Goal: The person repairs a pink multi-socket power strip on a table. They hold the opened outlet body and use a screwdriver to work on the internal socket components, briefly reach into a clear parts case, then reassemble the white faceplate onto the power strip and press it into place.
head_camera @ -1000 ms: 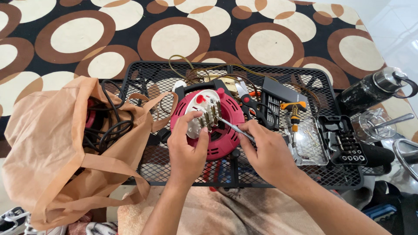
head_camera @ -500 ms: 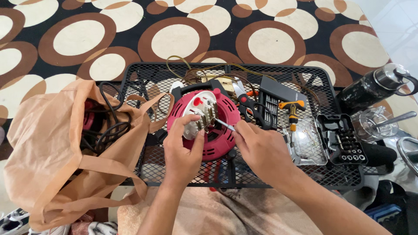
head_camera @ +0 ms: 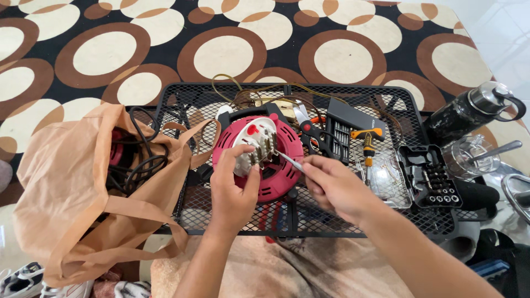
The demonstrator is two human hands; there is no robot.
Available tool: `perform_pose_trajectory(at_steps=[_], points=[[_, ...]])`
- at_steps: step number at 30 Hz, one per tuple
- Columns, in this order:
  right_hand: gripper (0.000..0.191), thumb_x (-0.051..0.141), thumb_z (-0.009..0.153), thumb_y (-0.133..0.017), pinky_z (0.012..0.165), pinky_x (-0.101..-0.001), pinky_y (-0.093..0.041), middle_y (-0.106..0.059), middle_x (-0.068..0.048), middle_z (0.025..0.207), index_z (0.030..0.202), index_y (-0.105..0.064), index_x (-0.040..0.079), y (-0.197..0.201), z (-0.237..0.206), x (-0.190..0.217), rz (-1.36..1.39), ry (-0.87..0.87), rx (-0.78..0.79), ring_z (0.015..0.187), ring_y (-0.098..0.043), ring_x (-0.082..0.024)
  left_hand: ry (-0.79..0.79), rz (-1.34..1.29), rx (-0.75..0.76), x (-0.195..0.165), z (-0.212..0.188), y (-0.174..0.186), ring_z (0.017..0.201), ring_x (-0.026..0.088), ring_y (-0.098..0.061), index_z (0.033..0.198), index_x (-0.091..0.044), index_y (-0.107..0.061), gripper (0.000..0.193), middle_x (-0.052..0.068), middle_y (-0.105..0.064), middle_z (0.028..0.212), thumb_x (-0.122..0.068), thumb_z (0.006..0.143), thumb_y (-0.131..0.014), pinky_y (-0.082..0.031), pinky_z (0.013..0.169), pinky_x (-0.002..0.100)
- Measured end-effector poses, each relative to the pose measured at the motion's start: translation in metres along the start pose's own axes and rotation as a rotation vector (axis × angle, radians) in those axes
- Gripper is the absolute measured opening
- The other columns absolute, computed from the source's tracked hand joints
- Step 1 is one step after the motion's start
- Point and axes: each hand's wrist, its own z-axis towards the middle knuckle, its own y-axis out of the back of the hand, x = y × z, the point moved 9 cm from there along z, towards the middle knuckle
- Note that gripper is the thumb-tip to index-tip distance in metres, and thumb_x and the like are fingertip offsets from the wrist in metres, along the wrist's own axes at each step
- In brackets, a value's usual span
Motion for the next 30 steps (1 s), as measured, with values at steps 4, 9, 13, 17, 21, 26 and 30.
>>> perform_pose_trajectory(at_steps=[4,9,13,17,21,26,30], points=[[0.022,0.023,0.102,-0.053,0.043,-0.0248,-0.025,-0.041,0.006,0.061,0.110,-0.066,0.007,0.016,-0.035,-0.013,-0.208,0.195,0.013,0.049,-0.034,-0.005,-0.066,0.036,-0.017,-0.007,0.004,0.003,0.101,0.030,-0.066,0.120,-0.001,-0.062,0.031,0.015,-0.065,0.110,-0.002,0.089,-0.066,-0.052,0.090,0.037],[0.023,0.023,0.099,-0.058,0.052,-0.0232,-0.034,-0.047,0.007,0.064,0.111,-0.071,0.008,0.081,-0.078,-0.049,-0.579,0.245,-0.055,0.060,-0.040,-0.005,-0.125,0.091,-0.069,-0.010,0.012,0.009,0.109,0.034,-0.063,0.120,-0.001,-0.060,0.033,0.017,-0.062,0.114,-0.003,0.088,-0.067,-0.049,0.098,0.041],[0.022,0.020,0.095,-0.061,0.059,-0.0241,-0.042,-0.060,0.004,0.071,0.110,-0.070,0.006,0.163,-0.090,-0.058,-0.620,0.252,-0.300,0.066,-0.049,-0.007,-0.098,0.135,-0.083,-0.003,0.015,0.012,0.110,0.035,-0.061,0.122,-0.001,-0.060,0.035,0.018,-0.061,0.114,-0.005,0.088,-0.068,-0.047,0.099,0.043],[0.026,0.020,0.105,-0.052,0.060,-0.0257,-0.039,-0.054,0.001,0.074,0.118,-0.069,0.006,0.222,-0.105,-0.040,-0.629,0.361,-0.538,0.067,-0.046,-0.008,-0.101,0.287,-0.137,-0.003,0.013,0.015,0.115,0.038,-0.054,0.124,-0.003,-0.061,0.039,0.018,-0.060,0.116,-0.010,0.088,-0.070,-0.041,0.103,0.047],[0.026,0.021,0.100,-0.063,0.060,-0.0308,-0.043,-0.059,-0.007,0.074,0.120,-0.069,0.006,0.236,-0.116,-0.014,-0.966,0.377,-0.814,0.063,-0.049,-0.014,-0.052,0.349,-0.157,0.003,0.012,0.017,0.120,0.038,-0.049,0.127,-0.006,-0.062,0.040,0.017,-0.059,0.119,-0.017,0.090,-0.072,-0.037,0.106,0.048],[0.031,0.022,0.088,-0.073,0.060,-0.0344,-0.049,-0.066,-0.008,0.073,0.116,-0.073,0.011,0.212,-0.100,0.011,-1.071,0.371,-0.766,0.057,-0.060,-0.019,-0.122,0.420,-0.100,-0.002,0.011,0.015,0.123,0.041,-0.047,0.129,-0.007,-0.059,0.047,0.020,-0.055,0.127,-0.020,0.086,-0.075,-0.035,0.105,0.051],[0.034,0.029,0.088,-0.075,0.064,-0.0383,-0.052,-0.072,-0.014,0.075,0.120,-0.075,0.017,0.190,-0.080,0.030,-1.240,0.330,-0.731,0.064,-0.064,-0.028,-0.127,0.347,-0.070,-0.004,0.011,0.016,0.127,0.038,-0.048,0.137,-0.004,-0.054,0.054,0.017,-0.055,0.132,-0.021,0.088,-0.073,-0.036,0.110,0.051]])
